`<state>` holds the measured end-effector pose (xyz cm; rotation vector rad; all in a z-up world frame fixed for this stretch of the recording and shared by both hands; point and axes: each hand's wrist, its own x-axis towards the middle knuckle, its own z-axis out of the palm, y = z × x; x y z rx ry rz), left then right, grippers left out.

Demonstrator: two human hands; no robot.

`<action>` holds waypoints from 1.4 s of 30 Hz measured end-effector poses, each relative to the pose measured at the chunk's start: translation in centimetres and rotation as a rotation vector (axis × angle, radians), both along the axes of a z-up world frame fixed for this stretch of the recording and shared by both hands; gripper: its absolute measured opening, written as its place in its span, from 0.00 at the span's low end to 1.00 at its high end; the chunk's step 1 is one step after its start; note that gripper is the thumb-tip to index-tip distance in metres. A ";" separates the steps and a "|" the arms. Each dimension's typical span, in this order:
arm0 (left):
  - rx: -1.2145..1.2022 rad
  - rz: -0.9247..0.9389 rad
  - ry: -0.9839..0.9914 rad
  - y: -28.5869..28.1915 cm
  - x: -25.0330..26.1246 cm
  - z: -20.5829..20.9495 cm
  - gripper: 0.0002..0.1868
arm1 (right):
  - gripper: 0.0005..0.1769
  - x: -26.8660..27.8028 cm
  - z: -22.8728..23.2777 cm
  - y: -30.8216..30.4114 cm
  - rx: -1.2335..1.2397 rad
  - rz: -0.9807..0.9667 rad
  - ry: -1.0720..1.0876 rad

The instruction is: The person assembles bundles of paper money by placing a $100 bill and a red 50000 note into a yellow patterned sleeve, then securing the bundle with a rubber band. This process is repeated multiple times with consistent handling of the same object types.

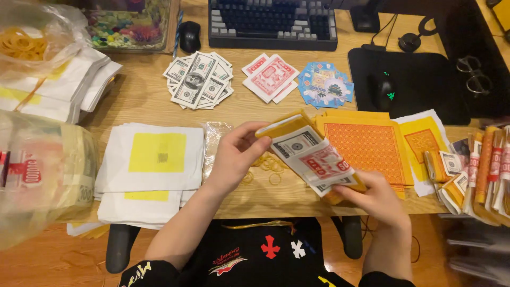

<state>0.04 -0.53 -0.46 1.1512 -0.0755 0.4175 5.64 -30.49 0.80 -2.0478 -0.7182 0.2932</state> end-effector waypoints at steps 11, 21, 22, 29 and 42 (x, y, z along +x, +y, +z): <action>0.062 -0.236 0.131 -0.2 -1.5 2.0 0.11 | 0.10 0.6 0.2 -5.6 -0.162 -0.064 -0.063; 0.770 -0.817 0.070 1.8 -5.2 3.4 0.25 | 0.12 -1.6 2.3 -22.7 -0.331 -0.505 -0.054; 0.838 -0.912 0.091 1.4 -5.4 3.2 0.25 | 0.15 -1.5 1.4 -26.0 -0.263 -0.404 0.019; 1.211 -1.081 0.173 -3.0 -5.8 -2.8 0.23 | 0.23 -9.1 -6.5 -38.5 0.506 -0.495 -0.155; 1.192 -1.074 0.050 -5.5 -5.9 -3.6 0.22 | 0.19 -4.9 -7.4 -41.0 1.205 -1.284 -0.030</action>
